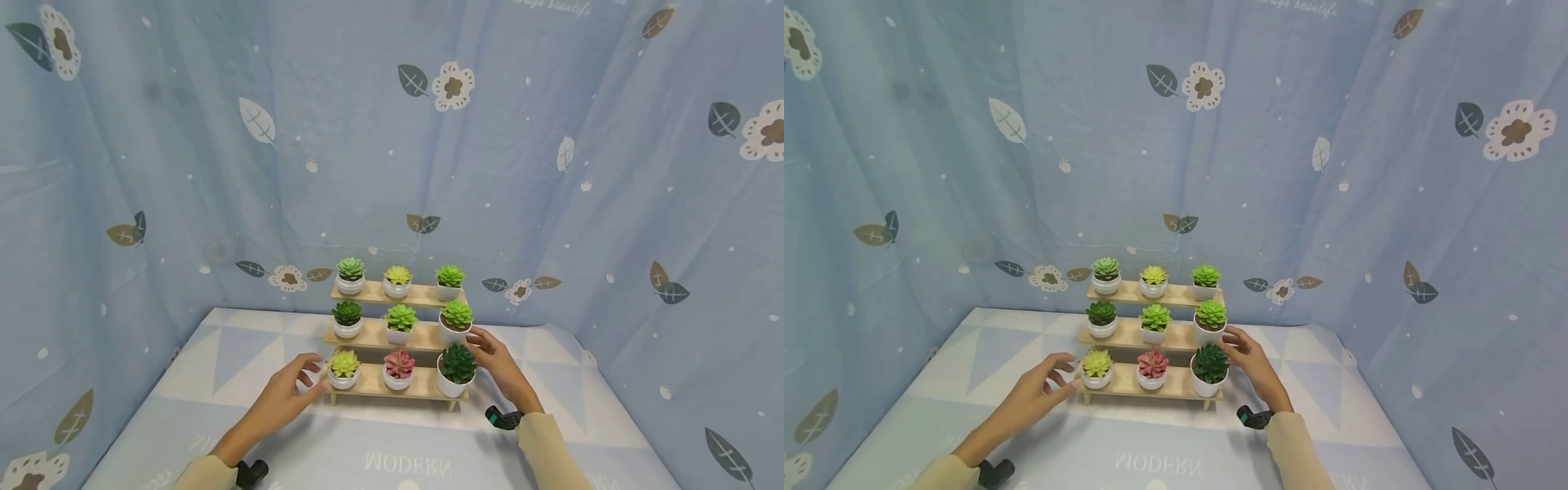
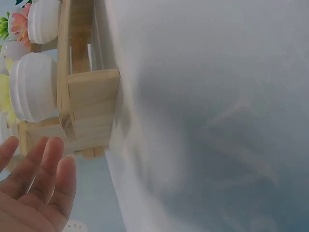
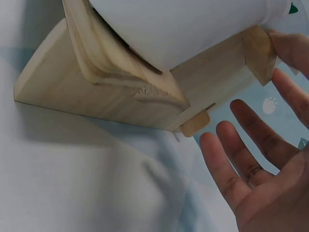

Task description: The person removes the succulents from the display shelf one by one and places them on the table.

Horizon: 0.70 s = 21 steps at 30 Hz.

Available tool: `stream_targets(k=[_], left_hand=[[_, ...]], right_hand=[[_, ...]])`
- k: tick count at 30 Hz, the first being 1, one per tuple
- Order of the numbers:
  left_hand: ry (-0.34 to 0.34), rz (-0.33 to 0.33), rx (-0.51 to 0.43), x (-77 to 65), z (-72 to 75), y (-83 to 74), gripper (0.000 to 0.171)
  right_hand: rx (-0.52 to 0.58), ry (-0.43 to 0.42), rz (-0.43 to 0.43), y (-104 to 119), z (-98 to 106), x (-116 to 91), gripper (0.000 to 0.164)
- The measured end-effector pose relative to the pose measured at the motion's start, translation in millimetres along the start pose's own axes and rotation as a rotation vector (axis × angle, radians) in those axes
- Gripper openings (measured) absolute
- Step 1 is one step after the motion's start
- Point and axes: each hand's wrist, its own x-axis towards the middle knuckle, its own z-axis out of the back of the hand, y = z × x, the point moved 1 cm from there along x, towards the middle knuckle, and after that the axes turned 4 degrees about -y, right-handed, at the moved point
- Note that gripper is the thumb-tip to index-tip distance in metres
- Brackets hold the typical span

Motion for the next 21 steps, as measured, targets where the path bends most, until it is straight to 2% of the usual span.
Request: stream_targets(k=[10,15,21], left_hand=[[0.000,-0.002,-0.026,2.7,-5.2,1.6,0.055],[-0.001,-0.005,-0.030,4.6,-8.5,1.3,0.058],[0.017,-0.019,-0.083,9.0,-11.6,0.7,0.064]], right_hand=[[0.146,0.031,-0.068,-9,-8,6,0.065],[0.154,0.043,-0.083,-13,-9,7,0.066],[0.175,0.071,-0.062,-15,-8,9,0.068]])
